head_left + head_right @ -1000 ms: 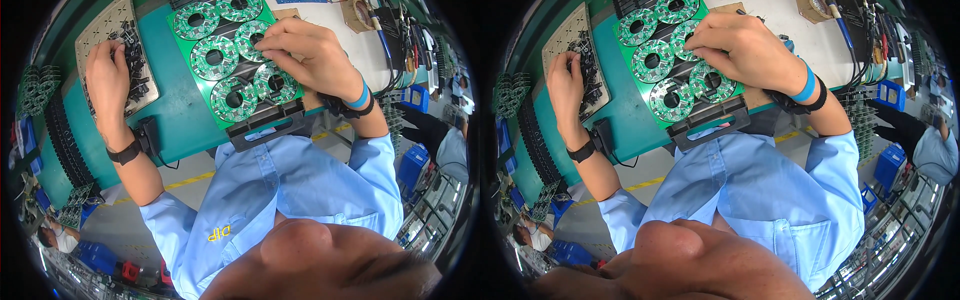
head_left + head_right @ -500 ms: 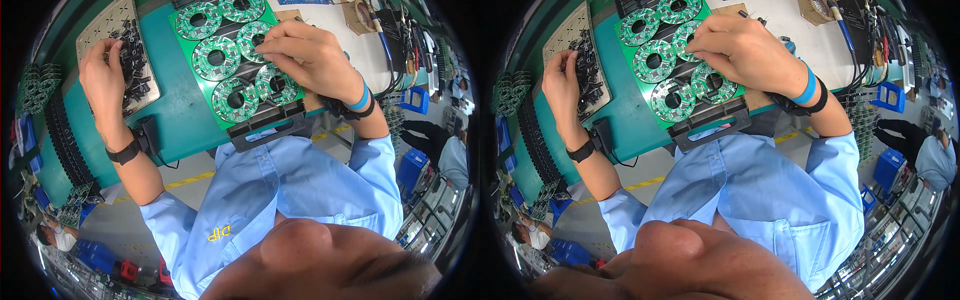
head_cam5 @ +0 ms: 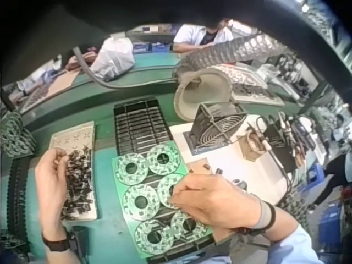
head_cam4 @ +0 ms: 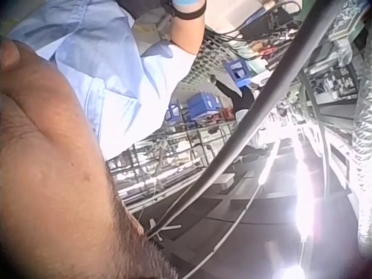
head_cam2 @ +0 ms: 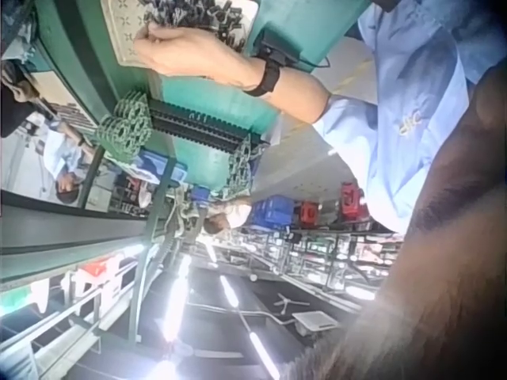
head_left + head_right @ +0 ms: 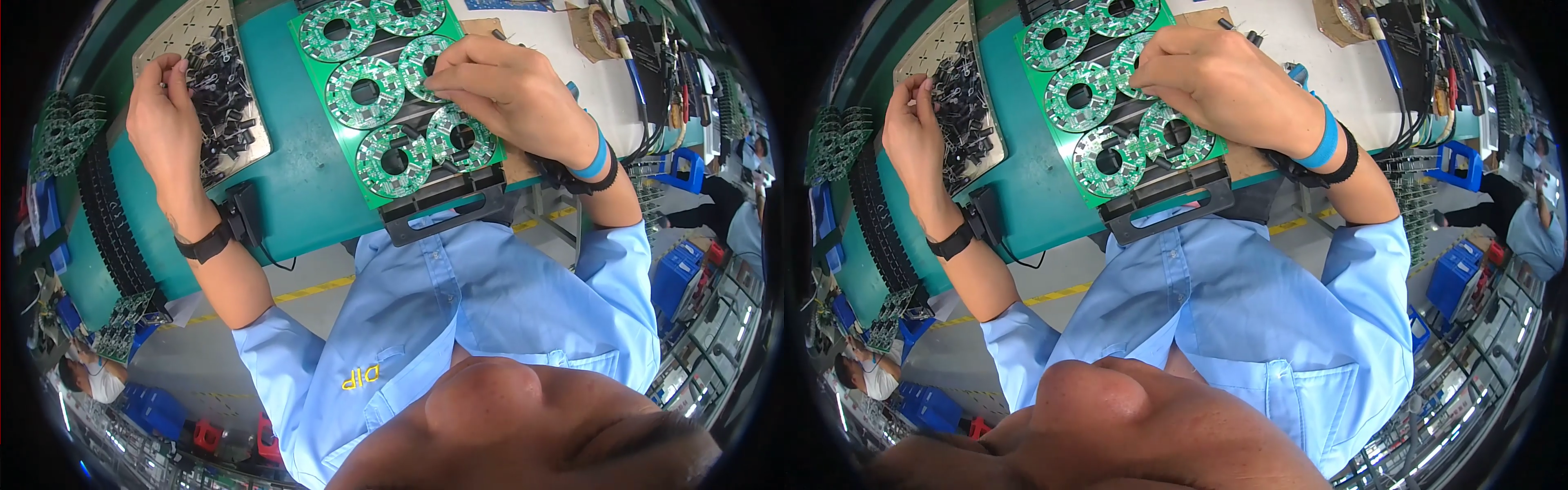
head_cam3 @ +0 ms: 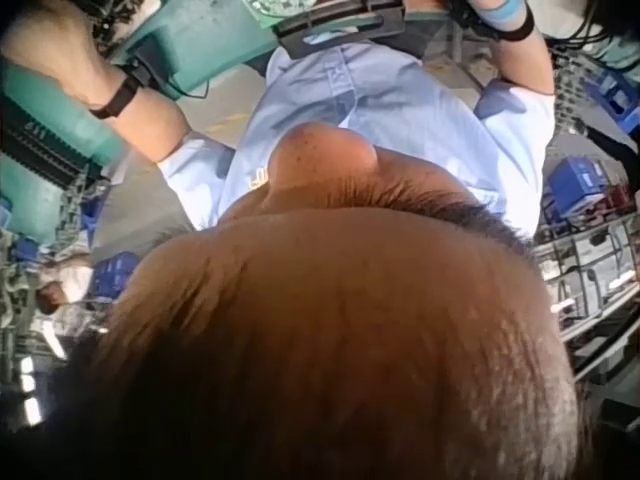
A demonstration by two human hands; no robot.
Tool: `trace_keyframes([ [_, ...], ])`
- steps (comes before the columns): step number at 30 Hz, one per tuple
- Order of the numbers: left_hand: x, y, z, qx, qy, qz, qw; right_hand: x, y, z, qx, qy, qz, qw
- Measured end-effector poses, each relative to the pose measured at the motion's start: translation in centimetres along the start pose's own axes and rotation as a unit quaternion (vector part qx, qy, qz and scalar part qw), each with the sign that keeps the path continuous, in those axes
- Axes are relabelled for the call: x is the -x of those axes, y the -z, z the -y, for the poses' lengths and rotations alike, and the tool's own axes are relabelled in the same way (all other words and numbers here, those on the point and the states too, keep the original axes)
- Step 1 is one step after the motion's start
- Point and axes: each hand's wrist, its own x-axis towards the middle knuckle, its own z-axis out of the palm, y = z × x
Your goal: The person places a circuit board panel onto a holder and inserts capacitors from a tray into the boards by hand. After filling the boards, they remove the panel from the holder and set it aside.
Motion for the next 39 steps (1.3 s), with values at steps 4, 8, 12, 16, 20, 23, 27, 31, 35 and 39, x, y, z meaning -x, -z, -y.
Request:
trace_keyframes([
  [4, 0.0, -0.1, 0.0, 0.011, -0.010, -0.020, 1.000, -0.1, 0.1, 0.2, 0.020, -0.002, 0.038, 0.999],
  [8, -0.1, 0.2, -0.8, 0.006, 0.005, 0.006, 1.000, -0.2, 0.7, 0.2, 0.099, 0.038, 0.045, 0.993],
  [12, -0.1, 0.2, -0.3, 0.036, 0.002, 0.023, 0.999, -0.2, 0.8, -0.2, 0.093, 0.041, 0.052, 0.994],
  [16, -0.1, 0.0, -0.6, 0.076, -0.018, 0.035, 0.996, -0.3, 2.6, -5.4, -0.052, 0.164, -0.178, 0.969],
  [20, 0.4, -0.2, -0.2, 0.099, -0.046, 0.034, 0.993, 0.9, 5.0, -2.9, 0.065, -0.173, -0.024, 0.982],
  [23, 0.2, -0.9, -0.6, 0.130, -0.086, 0.024, 0.988, 1.5, 3.3, -4.1, 0.081, -0.030, -0.065, 0.994],
  [27, 1.1, -0.8, -2.7, 0.193, -0.160, 0.023, 0.968, 1.0, 2.2, -3.1, 0.096, -0.095, -0.010, 0.991],
  [31, 3.3, -1.2, -7.0, 0.265, -0.229, 0.095, 0.932, 0.9, 2.2, -3.4, 0.110, -0.165, 0.031, 0.980],
  [35, 4.8, -1.7, -9.4, 0.274, -0.284, 0.128, 0.910, 0.7, 2.4, -3.3, 0.109, -0.157, 0.039, 0.981],
  [39, 5.1, -1.6, -9.7, 0.279, -0.319, 0.159, 0.892, 0.6, 2.5, -3.4, 0.106, -0.146, 0.032, 0.983],
])
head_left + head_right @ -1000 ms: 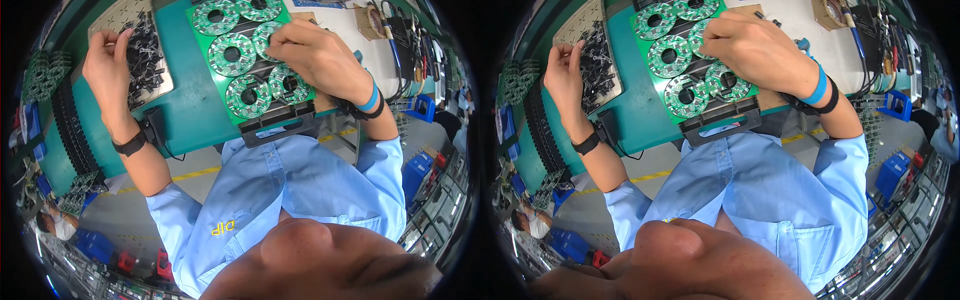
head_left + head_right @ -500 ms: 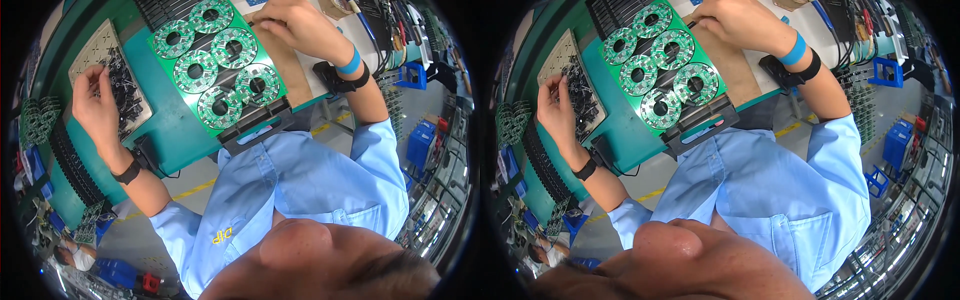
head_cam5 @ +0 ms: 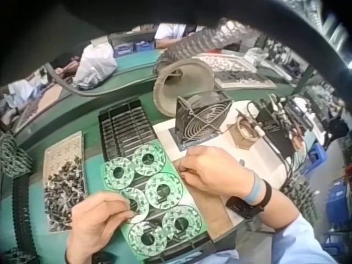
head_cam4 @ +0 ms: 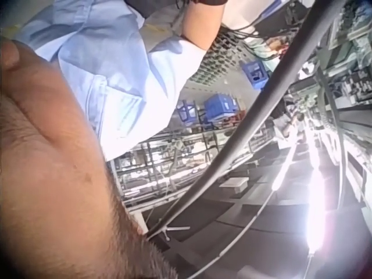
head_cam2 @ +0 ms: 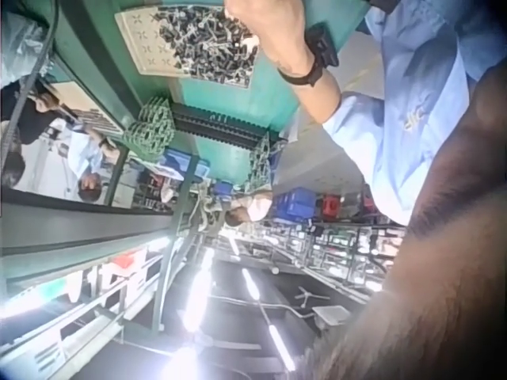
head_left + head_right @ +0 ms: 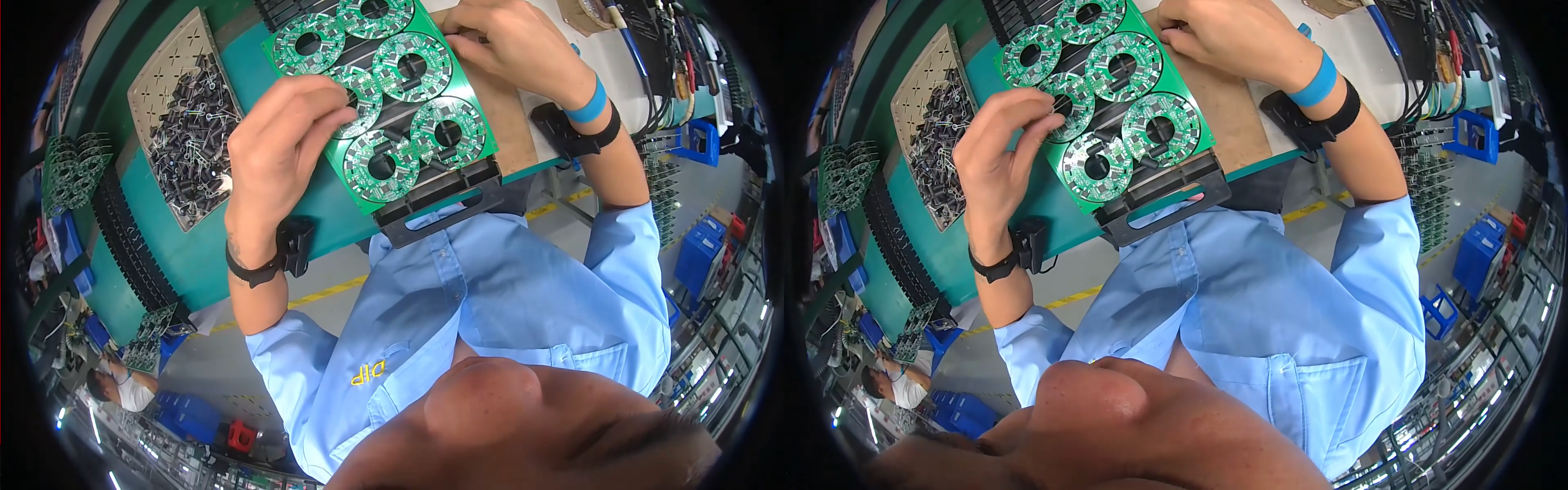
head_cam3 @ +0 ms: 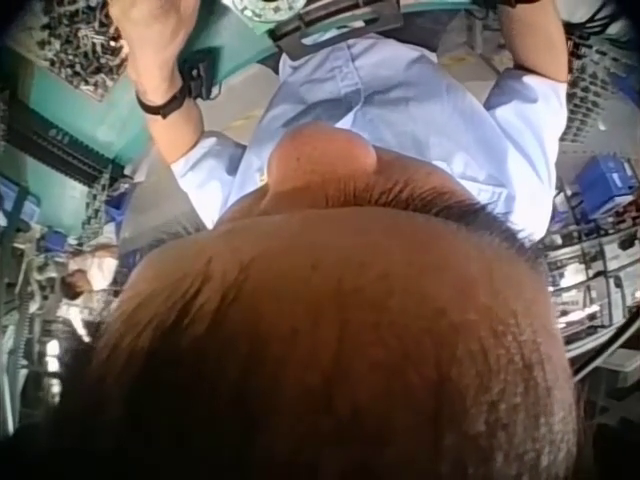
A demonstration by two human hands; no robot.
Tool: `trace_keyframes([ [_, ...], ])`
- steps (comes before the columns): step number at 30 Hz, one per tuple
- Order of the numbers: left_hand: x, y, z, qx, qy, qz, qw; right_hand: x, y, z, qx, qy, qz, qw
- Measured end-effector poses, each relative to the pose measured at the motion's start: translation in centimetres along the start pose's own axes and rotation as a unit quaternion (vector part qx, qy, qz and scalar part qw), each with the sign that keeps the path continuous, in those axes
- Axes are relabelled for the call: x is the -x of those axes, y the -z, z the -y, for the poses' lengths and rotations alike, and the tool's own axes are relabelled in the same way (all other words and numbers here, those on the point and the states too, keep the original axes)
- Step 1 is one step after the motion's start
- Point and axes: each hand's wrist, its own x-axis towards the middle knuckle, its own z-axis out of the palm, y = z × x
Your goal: The person places a circuit board panel onto a holder and inserts capacitors from a tray into the boards by hand. After filling the boards, they remove the panel from the holder and set it aside.
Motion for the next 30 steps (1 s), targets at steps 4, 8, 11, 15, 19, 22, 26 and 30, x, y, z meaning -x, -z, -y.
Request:
trace_keyframes([
  [4, 0.1, 0.0, -0.1, 0.019, 0.011, 0.029, 0.999, 0.2, 0.1, -0.7, -0.008, 0.020, -0.018, 1.000],
  [8, 0.0, -0.1, -0.2, 0.019, 0.023, 0.021, 0.999, -0.3, 0.5, -0.1, -0.067, 0.035, -0.066, 0.995],
  [11, -0.1, -0.3, 0.1, 0.009, 0.021, 0.007, 1.000, -0.4, 1.2, 0.9, -0.097, 0.051, -0.095, 0.989],
  [15, -0.2, -0.3, 0.2, -0.007, 0.023, -0.011, 1.000, -0.3, 1.5, 1.7, -0.132, 0.076, -0.116, 0.982],
  [19, -0.4, -0.3, 0.3, -0.014, 0.027, -0.012, 0.999, -0.9, -1.0, 0.1, -0.252, 0.139, -0.186, 0.939],
  [22, -0.8, -0.4, 0.7, -0.029, -0.003, 0.000, 1.000, -1.3, -2.6, -1.1, -0.371, 0.269, -0.295, 0.839],
  [26, -0.1, -0.4, 1.1, -0.021, 0.021, -0.018, 0.999, -0.2, -0.3, 1.4, -0.239, 0.009, -0.133, 0.962],
  [30, -0.1, -0.5, 1.0, -0.029, 0.030, -0.009, 0.999, -1.6, -4.7, -2.3, -0.363, 0.271, -0.305, 0.838],
])
